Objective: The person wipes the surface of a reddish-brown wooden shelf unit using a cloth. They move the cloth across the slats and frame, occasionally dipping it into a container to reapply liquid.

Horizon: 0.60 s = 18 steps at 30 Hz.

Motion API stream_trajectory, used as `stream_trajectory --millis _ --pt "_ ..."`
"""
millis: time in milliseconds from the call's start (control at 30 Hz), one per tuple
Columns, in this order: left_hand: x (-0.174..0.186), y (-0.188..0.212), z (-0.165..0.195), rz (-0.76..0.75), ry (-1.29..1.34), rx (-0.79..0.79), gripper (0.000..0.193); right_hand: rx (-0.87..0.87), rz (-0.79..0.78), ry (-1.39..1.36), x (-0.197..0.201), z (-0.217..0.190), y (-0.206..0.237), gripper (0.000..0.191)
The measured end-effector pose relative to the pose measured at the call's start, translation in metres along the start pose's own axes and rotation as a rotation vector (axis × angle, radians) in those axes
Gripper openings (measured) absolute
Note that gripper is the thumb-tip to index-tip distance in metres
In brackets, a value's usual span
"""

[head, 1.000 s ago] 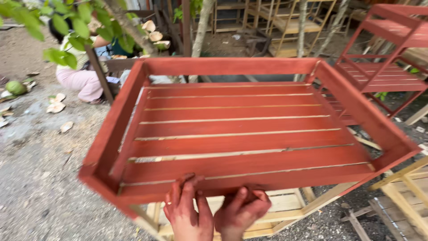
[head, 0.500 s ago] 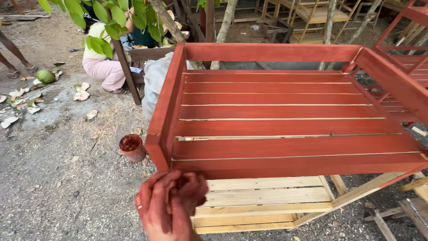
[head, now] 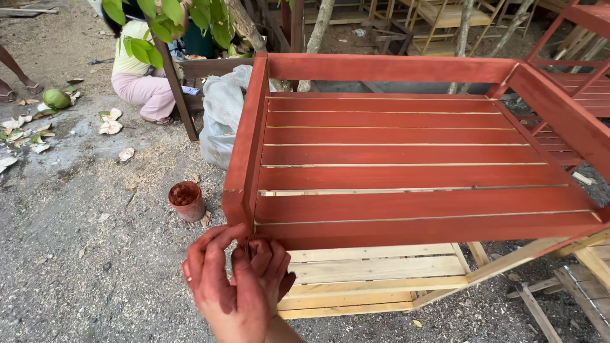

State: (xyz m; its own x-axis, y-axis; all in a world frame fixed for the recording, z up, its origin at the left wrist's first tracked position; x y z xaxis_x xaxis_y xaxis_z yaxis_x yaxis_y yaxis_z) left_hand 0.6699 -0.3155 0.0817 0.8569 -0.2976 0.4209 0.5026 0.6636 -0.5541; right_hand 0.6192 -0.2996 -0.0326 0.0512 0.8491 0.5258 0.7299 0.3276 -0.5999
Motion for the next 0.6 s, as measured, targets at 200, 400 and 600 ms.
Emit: stream_trajectory --millis 200,400,600 --pt "-0.008 -0.001 0.017 -0.046 0.161 0.0 0.033 0.063 -0.097 -0.137 0.021 -0.002 -0.003 0.032" --pt "0.009 -0.002 0.009 0.003 0.203 0.037 0.031 0.022 -0.34 -0.593 0.032 0.011 0.007 0.03" --pt "0.024 -0.002 -0.004 0.01 0.112 -0.016 0.03 -0.129 -0.41 -0.756 0.07 0.05 -0.01 0.032"
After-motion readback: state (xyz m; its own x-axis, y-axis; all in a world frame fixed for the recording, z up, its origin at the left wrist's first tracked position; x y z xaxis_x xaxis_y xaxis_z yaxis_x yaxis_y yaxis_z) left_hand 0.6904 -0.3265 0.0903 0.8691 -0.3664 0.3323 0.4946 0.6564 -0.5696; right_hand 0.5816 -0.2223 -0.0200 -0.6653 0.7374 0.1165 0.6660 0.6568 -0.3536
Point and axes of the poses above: each hand's wrist, its own y-axis away from the middle knuckle, its own x-axis out of the back of the hand, z = x × y, the point moved 5 cm from there along -y, towards the middle knuckle, and after that the axes turned 15 degrees about -z, right-handed, at the moved point
